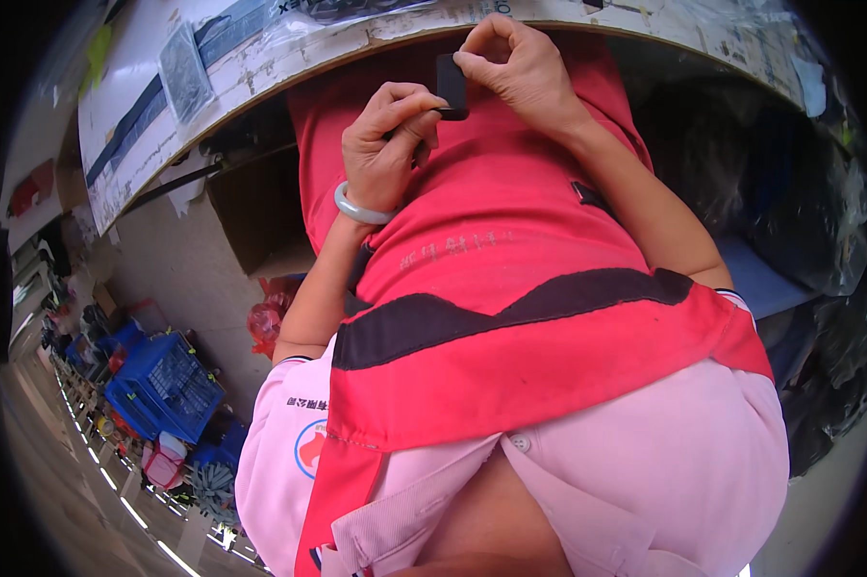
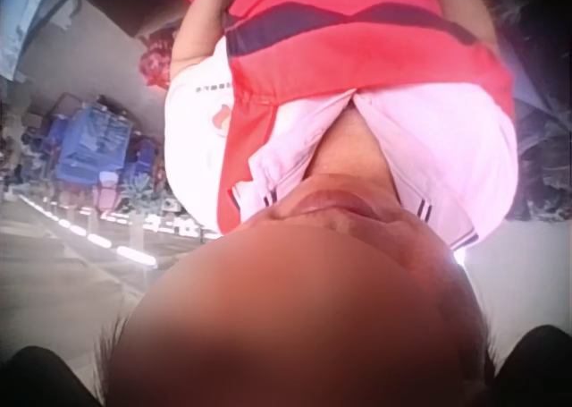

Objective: The person is manually threading and assembling plastic buckles onto nylon straps.

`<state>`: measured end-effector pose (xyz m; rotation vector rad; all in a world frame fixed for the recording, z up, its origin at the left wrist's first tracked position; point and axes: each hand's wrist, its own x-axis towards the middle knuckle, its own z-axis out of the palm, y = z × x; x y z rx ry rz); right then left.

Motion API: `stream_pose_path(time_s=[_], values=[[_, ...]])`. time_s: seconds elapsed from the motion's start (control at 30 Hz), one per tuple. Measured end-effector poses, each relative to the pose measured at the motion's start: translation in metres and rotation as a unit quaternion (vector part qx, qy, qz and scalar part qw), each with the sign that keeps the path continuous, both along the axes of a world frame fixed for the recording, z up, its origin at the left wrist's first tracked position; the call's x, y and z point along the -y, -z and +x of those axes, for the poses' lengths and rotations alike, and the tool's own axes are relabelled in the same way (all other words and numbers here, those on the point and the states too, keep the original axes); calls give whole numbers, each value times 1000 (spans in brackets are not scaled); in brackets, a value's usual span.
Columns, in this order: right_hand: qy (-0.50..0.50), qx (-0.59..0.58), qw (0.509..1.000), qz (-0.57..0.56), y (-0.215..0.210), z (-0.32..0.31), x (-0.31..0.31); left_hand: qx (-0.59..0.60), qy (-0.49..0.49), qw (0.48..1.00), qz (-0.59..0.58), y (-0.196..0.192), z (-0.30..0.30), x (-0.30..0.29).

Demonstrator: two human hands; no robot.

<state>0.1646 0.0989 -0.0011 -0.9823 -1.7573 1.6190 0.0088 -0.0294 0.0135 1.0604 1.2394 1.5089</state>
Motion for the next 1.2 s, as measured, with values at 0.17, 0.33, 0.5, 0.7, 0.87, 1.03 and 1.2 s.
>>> stream_pose_path(time_s=[0.17, 0.33, 0.5, 0.7, 0.87, 1.03, 1.2], values=[[55, -66, 992, -88, -16, -18, -16, 311, -64, 937, -148, 24, -12, 5], [-207, -66, 974, -58, -77, -72, 40, 388, -63, 902, -182, 29, -12, 2], [-220, 76, 970, 66, -36, -50, 21, 331, 4, 926, -183, 24, -17, 4], [-247, 82, 965, 40, -24, -38, 22, 152, 6, 965, -212, 17, -11, 0], [-272, 35, 949, -156, -15, -33, 13, 186, 37, 959, -212, 20, -11, -2], [-265, 62, 941, -204, -15, -28, 8, 181, 9, 963, -198, 23, -7, -4], [-230, 109, 964, -80, -14, -15, -4, 35, 31, 977, -206, 27, -12, -7]])
